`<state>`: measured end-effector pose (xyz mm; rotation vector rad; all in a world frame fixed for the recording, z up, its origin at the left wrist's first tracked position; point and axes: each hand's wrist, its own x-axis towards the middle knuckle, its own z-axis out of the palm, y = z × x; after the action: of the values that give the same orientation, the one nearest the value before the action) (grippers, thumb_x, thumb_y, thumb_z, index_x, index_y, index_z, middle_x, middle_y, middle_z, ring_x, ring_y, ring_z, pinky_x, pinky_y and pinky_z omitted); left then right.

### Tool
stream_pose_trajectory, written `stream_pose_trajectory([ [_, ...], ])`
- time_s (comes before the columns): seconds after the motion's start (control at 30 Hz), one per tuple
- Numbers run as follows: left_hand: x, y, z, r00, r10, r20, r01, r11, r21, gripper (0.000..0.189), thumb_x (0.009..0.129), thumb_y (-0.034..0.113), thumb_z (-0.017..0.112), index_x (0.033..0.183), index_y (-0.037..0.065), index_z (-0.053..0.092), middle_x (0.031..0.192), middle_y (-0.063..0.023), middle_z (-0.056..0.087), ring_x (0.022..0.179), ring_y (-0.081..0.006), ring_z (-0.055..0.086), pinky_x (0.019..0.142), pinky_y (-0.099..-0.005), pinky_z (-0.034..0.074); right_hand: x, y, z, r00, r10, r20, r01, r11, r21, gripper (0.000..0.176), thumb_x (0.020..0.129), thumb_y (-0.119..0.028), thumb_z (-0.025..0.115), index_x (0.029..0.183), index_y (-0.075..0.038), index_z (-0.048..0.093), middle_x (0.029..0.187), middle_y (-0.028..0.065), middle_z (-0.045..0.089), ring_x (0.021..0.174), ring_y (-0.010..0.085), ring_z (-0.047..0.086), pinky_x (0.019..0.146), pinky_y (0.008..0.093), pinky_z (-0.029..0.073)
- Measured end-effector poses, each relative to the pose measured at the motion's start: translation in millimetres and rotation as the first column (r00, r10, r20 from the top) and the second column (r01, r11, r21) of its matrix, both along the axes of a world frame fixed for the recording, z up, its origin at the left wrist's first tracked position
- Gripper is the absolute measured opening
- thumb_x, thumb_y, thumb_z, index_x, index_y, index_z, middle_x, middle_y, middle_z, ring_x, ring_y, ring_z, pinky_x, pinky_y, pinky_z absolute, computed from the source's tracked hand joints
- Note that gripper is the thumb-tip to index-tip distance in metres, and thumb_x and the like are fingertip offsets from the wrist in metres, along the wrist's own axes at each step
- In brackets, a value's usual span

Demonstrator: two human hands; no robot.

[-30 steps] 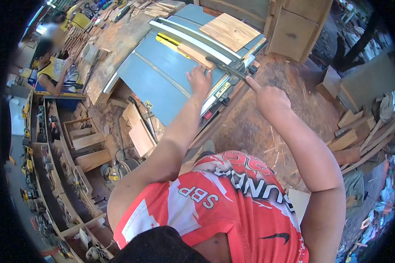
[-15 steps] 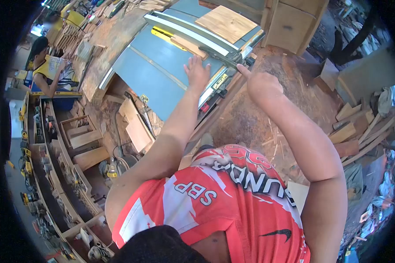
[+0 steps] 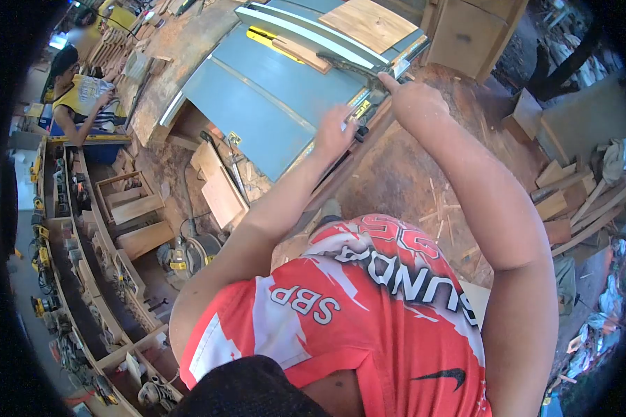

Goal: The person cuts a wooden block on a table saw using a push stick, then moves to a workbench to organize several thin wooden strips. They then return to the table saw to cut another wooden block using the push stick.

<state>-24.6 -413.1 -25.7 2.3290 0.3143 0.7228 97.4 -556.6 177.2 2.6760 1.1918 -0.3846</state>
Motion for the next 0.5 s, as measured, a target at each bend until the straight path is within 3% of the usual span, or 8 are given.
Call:
stream_pose_trajectory([
  [0.07, -26.8, -31.6, -35.2, 0.942, -0.305, -0.141, 0.272, 0.938, -0.217, 0.036, 0.089, 0.022, 0.067, 0.119, 0.004, 0.064, 0.113, -0.0196, 0.066, 0.105, -0.0355, 0.064, 0.092, -0.0407, 0.050, -6.1, 6.5, 9.2, 1.000, -0.003, 0.007, 0.003, 1.000, -0.021, 0.064, 0.096, -0.005, 0.040, 0.153, -0.034, 0.031, 0.125, 0.0214, 0.063, 0.112, 0.0373, 0.065, 0.092, 0.0463, 0.053],
  [0.17, -60.9, -58.5, -108.4, 0.878, -0.424, -0.222, 0.313, 0.860, -0.403, 0.032, 0.091, 0.025, 0.065, 0.116, 0.005, 0.067, 0.108, -0.0168, 0.068, 0.101, -0.0295, 0.066, 0.087, -0.0379, 0.053, -6.2, 15.5, 14.4, 1.000, -0.013, 0.007, 0.013, 0.999, -0.048, 0.063, 0.097, -0.007, 0.039, 0.153, -0.034, 0.032, 0.129, 0.0217, 0.061, 0.114, 0.0375, 0.063, 0.094, 0.0466, 0.053],
  [0.23, -71.6, -71.2, -179.3, 0.970, -0.212, -0.116, 0.054, 0.657, -0.752, 0.028, 0.093, 0.028, 0.064, 0.111, 0.006, 0.068, 0.092, -0.0094, 0.068, 0.088, -0.0205, 0.066, 0.075, -0.0352, 0.053, -1.1, 21.2, 9.3, 1.000, -0.025, -0.006, 0.025, 0.997, -0.066, 0.062, 0.097, -0.007, 0.039, 0.153, -0.033, 0.032, 0.131, 0.0218, 0.059, 0.115, 0.0377, 0.063, 0.094, 0.0469, 0.052],
  [0.27, -75.1, -67.2, -187.8, 0.970, -0.214, -0.120, 0.048, 0.647, -0.761, 0.028, 0.093, 0.028, 0.064, 0.111, 0.006, 0.068, 0.092, -0.0094, 0.068, 0.088, -0.0205, 0.066, 0.075, -0.0352, 0.053, 2.0, 23.8, 5.2, 0.999, 0.004, 0.034, -0.003, 0.999, -0.045, 0.061, 0.097, -0.007, 0.038, 0.153, -0.033, 0.033, 0.130, 0.0217, 0.060, 0.114, 0.0373, 0.063, 0.094, 0.0471, 0.052],
  [0.33, -79.4, -43.4, -209.1, 0.824, -0.233, -0.516, -0.320, 0.561, -0.764, 0.028, 0.094, 0.028, 0.063, 0.112, 0.006, 0.066, 0.081, -0.0013, 0.062, 0.074, -0.0141, 0.059, 0.063, -0.0325, 0.049, 3.4, 26.1, -2.2, 0.998, 0.032, 0.055, -0.029, 0.998, -0.047, 0.061, 0.097, -0.008, 0.038, 0.153, -0.033, 0.033, 0.128, 0.0216, 0.061, 0.113, 0.0369, 0.064, 0.094, 0.0473, 0.052],
  [0.4, -82.5, -41.8, -236.7, 0.877, -0.066, -0.476, -0.425, 0.356, -0.832, 0.032, 0.094, 0.027, 0.064, 0.119, 0.007, 0.061, 0.076, 0.0023, 0.056, 0.065, -0.0116, 0.052, 0.055, -0.0309, 0.042, 3.8, 26.9, -1.8, 0.992, 0.082, 0.092, -0.085, 0.996, 0.027, 0.061, 0.097, -0.007, 0.038, 0.152, -0.032, 0.034, 0.125, 0.0217, 0.063, 0.111, 0.0358, 0.065, 0.092, 0.0474, 0.053],
  [0.47, -82.4, -42.1, -237.3, 0.889, -0.014, -0.458, -0.433, 0.298, -0.851, 0.042, 0.094, 0.027, 0.062, 0.130, 0.007, 0.053, 0.092, -0.0022, 0.061, 0.080, -0.0154, 0.059, 0.068, -0.0337, 0.049, 1.8, 30.1, -7.1, 0.988, 0.086, 0.125, -0.095, 0.993, 0.069, 0.070, 0.094, -0.001, 0.034, 0.153, -0.039, 0.030, 0.117, 0.0232, 0.065, 0.104, 0.0392, 0.067, 0.089, 0.0479, 0.053],
  [0.5, -79.1, -41.6, -234.7, 0.875, 0.019, -0.483, -0.479, 0.172, -0.861, 0.044, 0.095, 0.026, 0.061, 0.133, 0.006, 0.050, 0.106, -0.0062, 0.060, 0.095, -0.0198, 0.059, 0.080, -0.0376, 0.048, 2.1, 33.4, -6.6, 0.990, 0.076, 0.118, -0.081, 0.996, 0.044, 0.071, 0.093, -0.001, 0.034, 0.153, -0.039, 0.029, 0.118, 0.0230, 0.065, 0.105, 0.0390, 0.066, 0.089, 0.0478, 0.053],
])
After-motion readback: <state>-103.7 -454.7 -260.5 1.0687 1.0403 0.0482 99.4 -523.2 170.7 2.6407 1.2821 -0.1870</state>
